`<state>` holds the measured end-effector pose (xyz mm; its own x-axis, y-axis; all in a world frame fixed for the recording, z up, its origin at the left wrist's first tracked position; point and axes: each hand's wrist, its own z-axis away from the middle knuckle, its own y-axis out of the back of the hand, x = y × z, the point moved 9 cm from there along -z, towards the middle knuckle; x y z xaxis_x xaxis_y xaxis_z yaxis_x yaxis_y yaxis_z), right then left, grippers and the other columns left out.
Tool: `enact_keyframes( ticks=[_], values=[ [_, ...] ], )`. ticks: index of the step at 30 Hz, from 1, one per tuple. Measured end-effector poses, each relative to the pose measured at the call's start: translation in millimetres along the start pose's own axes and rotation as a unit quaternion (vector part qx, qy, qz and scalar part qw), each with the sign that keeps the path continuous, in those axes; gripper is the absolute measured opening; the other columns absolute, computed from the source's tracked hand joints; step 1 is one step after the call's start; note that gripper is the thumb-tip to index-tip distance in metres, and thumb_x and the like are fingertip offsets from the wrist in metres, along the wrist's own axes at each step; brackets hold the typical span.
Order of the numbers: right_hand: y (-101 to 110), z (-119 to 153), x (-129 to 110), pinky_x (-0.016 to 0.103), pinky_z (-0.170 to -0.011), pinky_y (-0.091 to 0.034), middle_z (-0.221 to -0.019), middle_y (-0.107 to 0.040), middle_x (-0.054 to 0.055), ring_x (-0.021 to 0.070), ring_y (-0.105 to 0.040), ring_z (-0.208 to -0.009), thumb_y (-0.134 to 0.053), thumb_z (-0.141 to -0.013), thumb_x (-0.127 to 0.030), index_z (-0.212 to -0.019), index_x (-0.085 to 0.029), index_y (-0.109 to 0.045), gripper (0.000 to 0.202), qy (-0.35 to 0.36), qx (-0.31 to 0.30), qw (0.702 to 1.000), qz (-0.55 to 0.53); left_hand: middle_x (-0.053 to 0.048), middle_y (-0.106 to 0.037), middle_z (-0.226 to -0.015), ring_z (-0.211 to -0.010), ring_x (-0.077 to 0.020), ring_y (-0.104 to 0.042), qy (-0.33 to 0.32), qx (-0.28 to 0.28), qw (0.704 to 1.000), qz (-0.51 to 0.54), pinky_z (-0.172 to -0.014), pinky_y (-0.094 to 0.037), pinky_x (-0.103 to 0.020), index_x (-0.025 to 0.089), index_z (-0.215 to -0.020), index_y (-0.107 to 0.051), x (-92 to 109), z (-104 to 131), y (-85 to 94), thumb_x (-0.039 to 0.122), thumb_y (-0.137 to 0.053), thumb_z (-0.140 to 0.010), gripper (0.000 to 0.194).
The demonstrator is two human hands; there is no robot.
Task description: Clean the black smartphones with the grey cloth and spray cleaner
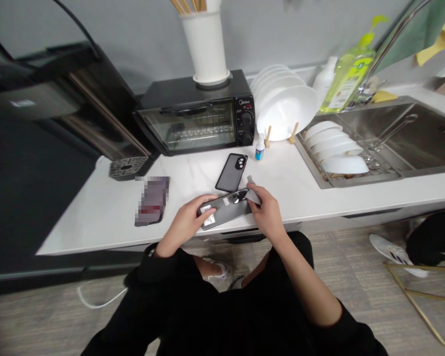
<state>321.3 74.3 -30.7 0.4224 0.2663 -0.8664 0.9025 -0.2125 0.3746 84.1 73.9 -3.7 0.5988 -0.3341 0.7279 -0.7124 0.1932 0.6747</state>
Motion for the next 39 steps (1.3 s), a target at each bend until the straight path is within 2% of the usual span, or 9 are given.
enact_keyframes(
  ticks=[5, 9, 16, 21, 25, 29, 34, 37, 39],
  values=[
    [8, 3, 0, 0.050, -0.113, -0.055, -0.132, -0.076, 0.014, 0.0313, -0.071, -0.126, -0.063, -0.090, -0.026, -0.132, -0.018, -0.072, 0.044, -0.001, 0.004, 1.000, 0.028, -0.011, -0.060, -0.147, -0.136, -0.0321, -0.060, -0.053, -0.014, 0.992, -0.118, -0.115, -0.051, -0.047, 0.031, -0.163, -0.040, 13, 14, -15.8, 0.039, -0.081, -0.091, 0.083],
    [24, 9, -10, 0.049, -0.113, -0.056, -0.131, -0.078, 0.009, 0.0299, -0.073, -0.126, -0.053, -0.083, -0.013, -0.128, -0.022, -0.075, 0.051, 0.019, 0.041, 0.995, 0.086, -0.014, -0.063, -0.140, -0.132, -0.0344, -0.059, -0.101, 0.004, 0.981, -0.168, -0.114, -0.051, -0.051, 0.024, -0.165, -0.038, 18, 19, -22.9, 0.038, -0.080, -0.092, 0.085],
    [76, 19, -19, 0.043, -0.097, -0.063, -0.124, -0.081, 0.007, 0.0250, -0.078, -0.112, -0.051, -0.080, -0.004, -0.145, -0.025, -0.058, 0.069, 0.042, 0.220, 0.964, 0.142, -0.017, -0.063, -0.146, -0.136, -0.0359, -0.059, -0.138, 0.000, 0.975, -0.174, -0.115, -0.053, -0.052, 0.019, -0.164, -0.036, 21, 10, -32.5, 0.044, -0.083, -0.090, 0.092],
    [12, 25, -37, 0.053, -0.114, -0.053, -0.154, -0.065, 0.007, 0.0333, -0.056, -0.143, -0.050, -0.084, -0.001, -0.135, -0.020, -0.069, 0.058, 0.144, 0.004, 0.940, 0.310, -0.014, -0.063, -0.145, -0.138, -0.0325, -0.056, -0.148, 0.000, 0.978, -0.148, -0.119, -0.050, -0.049, 0.020, -0.152, -0.053, 30, 2, -37.7, 0.044, -0.082, -0.091, 0.072],
    [-8, 39, -37, 0.060, -0.111, -0.051, -0.168, -0.046, 0.016, 0.0408, -0.055, -0.139, -0.054, -0.101, -0.028, -0.157, -0.010, -0.051, 0.059, 0.120, -0.029, 0.916, 0.382, -0.013, -0.063, -0.134, -0.132, -0.0343, -0.055, -0.136, 0.010, 0.979, -0.152, -0.114, -0.052, -0.051, 0.022, -0.149, -0.057, 33, 2, -35.5, 0.050, -0.082, -0.089, 0.071],
    [-26, 46, -45, 0.059, -0.120, -0.044, -0.170, -0.042, 0.020, 0.0401, -0.049, -0.149, -0.045, -0.108, -0.042, -0.161, -0.006, -0.044, 0.064, 0.102, -0.039, 0.922, 0.372, -0.013, -0.062, -0.143, -0.138, -0.0341, -0.052, -0.127, -0.002, 0.985, -0.119, -0.118, -0.048, -0.052, 0.026, -0.168, -0.031, 27, 10, -32.8, 0.043, -0.083, -0.090, 0.095],
    [-82, 66, -77, 0.058, -0.131, -0.031, -0.171, -0.040, 0.020, 0.0331, -0.038, -0.160, -0.041, -0.110, -0.043, -0.161, -0.002, -0.042, 0.065, 0.168, -0.142, 0.925, 0.309, -0.015, -0.062, -0.147, -0.135, -0.0317, -0.057, -0.109, 0.012, 0.989, -0.096, -0.115, -0.051, -0.049, 0.028, -0.174, -0.005, 16, 14, -29.4, 0.016, -0.077, -0.089, 0.111],
    [-84, 82, -82, 0.057, -0.133, -0.028, -0.172, -0.039, 0.014, 0.0286, -0.034, -0.162, -0.040, -0.110, -0.039, -0.164, -0.007, -0.039, 0.062, 0.211, -0.207, 0.911, 0.289, -0.013, -0.066, -0.143, -0.131, -0.0309, -0.060, -0.090, 0.021, 0.991, -0.100, -0.111, -0.054, -0.046, 0.029, -0.174, -0.003, 12, 14, -27.7, 0.017, -0.085, -0.083, 0.123],
    [-62, 85, -72, 0.057, -0.133, -0.029, -0.172, -0.039, 0.010, 0.0272, -0.034, -0.162, -0.042, -0.111, -0.039, -0.167, -0.014, -0.035, 0.062, 0.225, -0.227, 0.901, 0.294, -0.010, -0.069, -0.141, -0.131, -0.0316, -0.060, -0.091, 0.025, 0.990, -0.104, -0.111, -0.053, -0.047, 0.030, -0.173, -0.004, 14, 14, -26.7, 0.025, -0.092, -0.080, 0.128]
  ],
)
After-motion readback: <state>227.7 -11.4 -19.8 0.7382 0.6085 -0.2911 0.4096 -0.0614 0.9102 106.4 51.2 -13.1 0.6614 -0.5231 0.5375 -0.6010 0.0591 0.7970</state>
